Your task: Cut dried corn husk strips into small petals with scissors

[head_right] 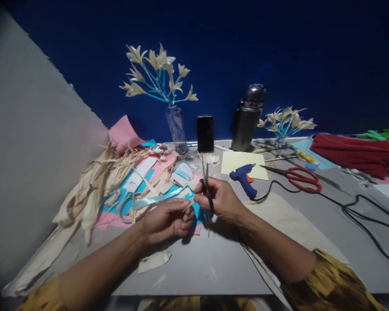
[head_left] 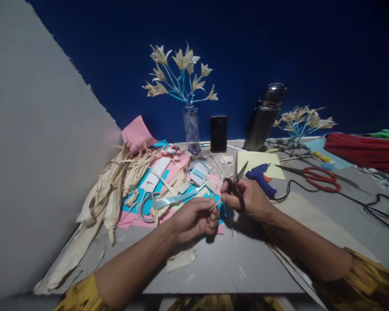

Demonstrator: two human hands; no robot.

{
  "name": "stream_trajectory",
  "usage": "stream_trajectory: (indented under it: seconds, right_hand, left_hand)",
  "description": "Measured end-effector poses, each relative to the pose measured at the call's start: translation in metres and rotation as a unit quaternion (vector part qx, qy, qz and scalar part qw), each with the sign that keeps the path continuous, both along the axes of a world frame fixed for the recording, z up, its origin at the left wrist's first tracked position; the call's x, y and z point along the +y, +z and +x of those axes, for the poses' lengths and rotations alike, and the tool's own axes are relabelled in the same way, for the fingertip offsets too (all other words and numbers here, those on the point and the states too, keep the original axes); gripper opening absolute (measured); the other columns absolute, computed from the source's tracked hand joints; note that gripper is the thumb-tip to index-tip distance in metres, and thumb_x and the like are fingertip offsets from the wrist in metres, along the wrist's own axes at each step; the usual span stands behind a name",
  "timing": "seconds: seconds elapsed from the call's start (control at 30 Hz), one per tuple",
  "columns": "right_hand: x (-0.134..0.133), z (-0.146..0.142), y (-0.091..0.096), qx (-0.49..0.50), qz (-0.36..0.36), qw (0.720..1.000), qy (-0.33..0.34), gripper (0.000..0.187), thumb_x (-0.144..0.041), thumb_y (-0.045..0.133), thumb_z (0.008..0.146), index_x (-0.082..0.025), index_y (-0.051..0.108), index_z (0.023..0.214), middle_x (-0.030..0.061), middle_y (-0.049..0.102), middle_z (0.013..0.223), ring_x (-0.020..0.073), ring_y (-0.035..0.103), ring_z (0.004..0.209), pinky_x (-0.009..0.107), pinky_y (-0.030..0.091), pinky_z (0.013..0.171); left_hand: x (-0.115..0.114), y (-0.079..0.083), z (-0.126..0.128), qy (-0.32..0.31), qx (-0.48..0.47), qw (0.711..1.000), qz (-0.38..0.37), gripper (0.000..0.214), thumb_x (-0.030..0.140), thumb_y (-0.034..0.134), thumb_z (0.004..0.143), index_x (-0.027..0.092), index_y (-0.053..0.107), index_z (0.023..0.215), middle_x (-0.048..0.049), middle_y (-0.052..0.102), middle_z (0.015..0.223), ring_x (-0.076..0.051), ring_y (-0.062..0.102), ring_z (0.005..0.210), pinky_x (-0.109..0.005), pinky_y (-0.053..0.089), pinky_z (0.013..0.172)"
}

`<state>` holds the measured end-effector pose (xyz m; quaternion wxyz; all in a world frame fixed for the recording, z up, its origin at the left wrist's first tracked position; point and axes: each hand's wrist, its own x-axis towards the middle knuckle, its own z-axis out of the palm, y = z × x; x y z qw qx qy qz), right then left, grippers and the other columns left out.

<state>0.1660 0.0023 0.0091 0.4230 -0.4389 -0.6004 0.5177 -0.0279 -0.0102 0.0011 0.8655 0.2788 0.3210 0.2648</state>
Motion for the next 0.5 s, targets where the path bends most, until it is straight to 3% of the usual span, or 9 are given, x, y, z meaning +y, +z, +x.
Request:
stream_trajectory:
  seconds: [0.1, 0.17, 0.23, 0.37, 0.5]
  right_hand:
    - [0.0010, -0.0008, -0.0003, 0.032, -0.049, 0.997, -0.041, 0.025, -0.029, 0.077, 0.068, -0.016, 0.064, 0.084, -0.0005, 0.059, 0.072, 0.0131, 0.050, 0.063, 0.026, 0.041, 0.060]
    - [0.0006, -0.0030, 0.0000, 0.057, -0.092, 0.992, -0.059, 0.028, -0.028, 0.078, 0.064, -0.016, 0.063, 0.084, -0.0018, 0.058, 0.069, 0.0121, 0.048, 0.060, 0.025, 0.039, 0.057]
    - [-0.0001, -0.0051, 0.0002, 0.077, -0.128, 0.987, -0.053, 0.029, -0.028, 0.080, 0.063, -0.016, 0.063, 0.083, -0.0033, 0.055, 0.065, 0.0108, 0.045, 0.057, 0.025, 0.036, 0.055]
    - [0.0010, -0.0041, -0.0025, 0.117, -0.157, 0.981, -0.003, 0.029, -0.033, 0.080, 0.067, -0.015, 0.064, 0.082, -0.0048, 0.051, 0.061, 0.0097, 0.042, 0.055, 0.024, 0.032, 0.054]
    - [0.0030, 0.0000, -0.0075, 0.131, -0.162, 0.976, 0.059, 0.037, -0.034, 0.083, 0.066, -0.015, 0.065, 0.092, -0.0023, 0.059, 0.070, 0.0115, 0.049, 0.061, 0.024, 0.036, 0.059]
  left_hand:
    - [-0.0038, -0.0003, 0.0025, 0.064, 0.052, 0.992, 0.096, 0.037, 0.051, 0.068, 0.080, 0.015, 0.063, 0.086, -0.0047, 0.057, 0.074, -0.014, 0.055, 0.063, -0.024, 0.040, 0.054]
    - [-0.0059, 0.0003, 0.0046, 0.112, 0.099, 0.972, 0.183, 0.036, 0.048, 0.076, 0.075, 0.018, 0.063, 0.091, -0.0032, 0.060, 0.079, -0.014, 0.055, 0.068, -0.025, 0.043, 0.060]
    - [-0.0064, 0.0008, 0.0061, 0.134, 0.147, 0.953, 0.229, 0.031, 0.038, 0.081, 0.071, 0.017, 0.063, 0.084, -0.0012, 0.059, 0.075, -0.012, 0.053, 0.068, -0.024, 0.042, 0.064]
    - [-0.0033, 0.0013, 0.0068, 0.136, 0.151, 0.955, 0.216, 0.024, 0.032, 0.078, 0.074, 0.015, 0.060, 0.071, 0.0005, 0.056, 0.063, -0.010, 0.048, 0.061, -0.024, 0.037, 0.061]
    - [-0.0014, 0.0015, 0.0062, 0.121, 0.130, 0.967, 0.185, 0.024, 0.028, 0.078, 0.070, 0.015, 0.059, 0.066, 0.0015, 0.054, 0.057, -0.010, 0.048, 0.057, -0.024, 0.035, 0.059]
